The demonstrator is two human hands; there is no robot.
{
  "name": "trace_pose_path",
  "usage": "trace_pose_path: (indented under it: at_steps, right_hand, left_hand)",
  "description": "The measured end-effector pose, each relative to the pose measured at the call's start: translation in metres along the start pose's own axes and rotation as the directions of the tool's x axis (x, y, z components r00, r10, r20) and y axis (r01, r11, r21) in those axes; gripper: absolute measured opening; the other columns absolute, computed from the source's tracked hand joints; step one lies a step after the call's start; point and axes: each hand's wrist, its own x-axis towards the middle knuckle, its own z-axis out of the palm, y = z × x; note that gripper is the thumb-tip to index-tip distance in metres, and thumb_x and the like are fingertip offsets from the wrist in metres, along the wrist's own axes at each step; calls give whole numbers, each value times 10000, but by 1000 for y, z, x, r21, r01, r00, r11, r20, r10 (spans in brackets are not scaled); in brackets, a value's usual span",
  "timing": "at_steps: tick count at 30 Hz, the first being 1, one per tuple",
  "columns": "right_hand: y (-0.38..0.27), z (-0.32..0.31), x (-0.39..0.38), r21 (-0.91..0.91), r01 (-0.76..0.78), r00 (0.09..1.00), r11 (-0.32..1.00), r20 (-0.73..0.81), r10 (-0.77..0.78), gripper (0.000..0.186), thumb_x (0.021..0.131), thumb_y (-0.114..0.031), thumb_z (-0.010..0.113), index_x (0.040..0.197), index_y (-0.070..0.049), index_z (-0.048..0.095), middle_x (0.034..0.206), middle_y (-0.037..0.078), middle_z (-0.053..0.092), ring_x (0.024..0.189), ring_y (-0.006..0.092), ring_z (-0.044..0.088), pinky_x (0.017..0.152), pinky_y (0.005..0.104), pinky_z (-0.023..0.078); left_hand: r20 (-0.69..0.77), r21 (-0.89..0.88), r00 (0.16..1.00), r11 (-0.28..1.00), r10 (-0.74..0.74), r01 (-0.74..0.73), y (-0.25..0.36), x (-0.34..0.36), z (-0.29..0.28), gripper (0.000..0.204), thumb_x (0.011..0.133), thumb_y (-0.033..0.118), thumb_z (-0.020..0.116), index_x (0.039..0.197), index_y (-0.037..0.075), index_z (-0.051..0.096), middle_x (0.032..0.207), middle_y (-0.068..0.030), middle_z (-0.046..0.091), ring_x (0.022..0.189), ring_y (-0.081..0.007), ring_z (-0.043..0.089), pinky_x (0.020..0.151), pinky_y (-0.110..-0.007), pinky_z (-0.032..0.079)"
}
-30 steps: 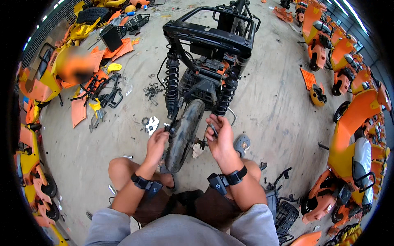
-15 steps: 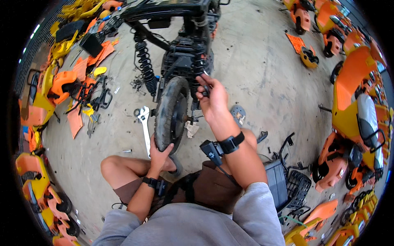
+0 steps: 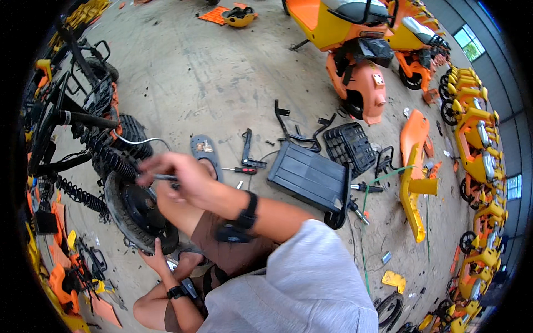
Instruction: The person uses a screwdriver to tighten components on the frame of a motorcycle and manipulates the rear wheel assembly while sitting on the floor.
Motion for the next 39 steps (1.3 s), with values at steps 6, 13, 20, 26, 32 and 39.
trace_pose_path:
  at_steps: [6,13,20,26,32,39]
  right_hand:
    - [45,-140,-127,-18,-116,670,993,-740,65,303,885,-196,492,1095,-15,614,968,82,640,567,73,358,445,205,288]
    - [129,-260,-226,254,-30,319,967,-914,250,344,794,-72,467,1097,22,599,960,123,654,608,136,496,535,291,410]
    - [166,-285,-260,-80,-411,380,908,-920,92,231,834,-110,511,899,31,682,813,114,671,497,141,490,419,288,351]
    - [228,-371,-285,-260,-700,373,666,-927,30,254,801,-87,536,949,2,721,859,108,700,576,169,578,529,300,473]
    - [288,-401,-275,-661,-667,567,343,-749,-342,312,690,-25,562,957,-50,721,946,158,694,834,333,633,806,374,521]
    - [319,-392,-265,-670,-715,569,199,-724,-390,307,650,-10,601,953,-27,642,1099,225,527,1045,411,512,926,439,440]
  left_hand:
    - [70,84,997,996,-28,23,11,0,-5,757,775,162,790,1333,-121,364,1273,-222,513,1086,-267,536,946,-359,439]
    - [144,4,985,996,-93,94,13,5,-16,770,771,154,792,1335,-126,349,1246,-225,529,1083,-270,537,945,-359,440]
    - [78,35,997,999,23,-26,20,9,-3,814,735,192,818,1335,-124,367,1225,-221,542,1076,-271,541,959,-358,428]
    - [74,71,996,995,59,-65,18,10,-8,739,751,217,806,1296,-109,429,1198,-205,563,1057,-257,547,944,-341,427]
    - [97,83,993,994,64,-72,6,11,-22,651,776,216,787,1260,-83,471,1174,-178,583,1023,-237,569,914,-335,448]
    - [169,116,984,992,-63,43,19,31,-23,835,675,226,856,1309,-69,400,1117,-176,613,992,-238,607,861,-332,502]
